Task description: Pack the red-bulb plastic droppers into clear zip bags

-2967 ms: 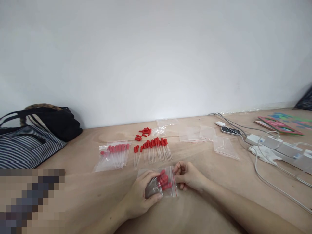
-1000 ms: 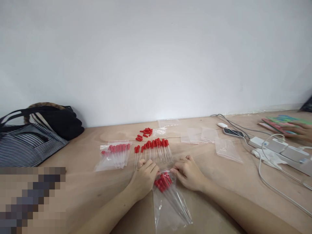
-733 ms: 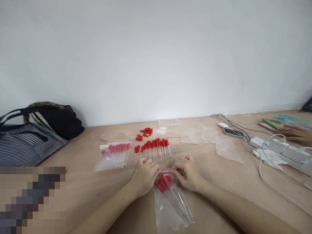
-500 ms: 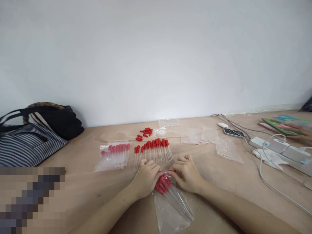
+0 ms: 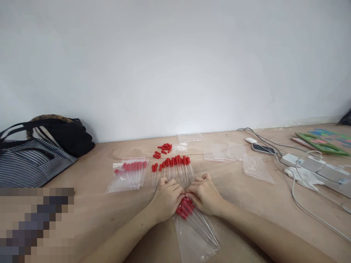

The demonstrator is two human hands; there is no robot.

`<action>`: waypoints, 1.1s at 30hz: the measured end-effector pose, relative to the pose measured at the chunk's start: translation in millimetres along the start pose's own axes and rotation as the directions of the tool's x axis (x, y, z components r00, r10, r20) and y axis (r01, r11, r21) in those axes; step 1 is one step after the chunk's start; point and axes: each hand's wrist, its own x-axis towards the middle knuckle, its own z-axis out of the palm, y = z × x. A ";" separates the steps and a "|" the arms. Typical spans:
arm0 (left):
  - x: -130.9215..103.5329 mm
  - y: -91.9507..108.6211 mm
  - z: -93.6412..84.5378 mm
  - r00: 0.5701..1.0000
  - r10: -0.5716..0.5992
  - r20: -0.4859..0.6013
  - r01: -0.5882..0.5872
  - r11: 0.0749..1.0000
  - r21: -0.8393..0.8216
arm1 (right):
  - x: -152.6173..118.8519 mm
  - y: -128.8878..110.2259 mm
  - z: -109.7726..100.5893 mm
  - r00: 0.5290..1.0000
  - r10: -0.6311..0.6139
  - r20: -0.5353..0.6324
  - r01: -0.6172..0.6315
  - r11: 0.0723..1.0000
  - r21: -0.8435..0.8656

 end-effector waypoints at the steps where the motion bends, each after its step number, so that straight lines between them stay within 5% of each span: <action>1: 0.4 0.2 0.3 1.000 0.001 0.005 -0.001 1.000 0.005 | 1.5 0.0 -0.4 1.000 -0.009 0.017 0.009 1.000 0.006; 10: -2.4 -3.0 -2.9 0.999 -0.022 0.042 0.022 1.000 0.011 | 4.4 2.4 4.3 1.000 -0.018 0.019 0.018 0.999 -0.043; 19: 0.2 -3.8 -2.9 0.998 -0.061 0.019 0.061 0.998 -0.024 | 13.8 2.9 -4.2 0.988 0.017 0.155 -0.018 1.000 0.005; 25: -3.6 -10.2 -3.6 0.993 -0.115 0.000 0.115 0.991 -0.063 | 12.7 4.7 -4.8 0.988 0.070 0.136 -0.078 0.996 0.048; 33: -1.4 -1.7 -1.3 0.994 -0.105 -0.042 0.102 0.992 -0.076 | 13.5 -0.3 0.5 0.996 0.001 0.087 -0.004 0.999 0.037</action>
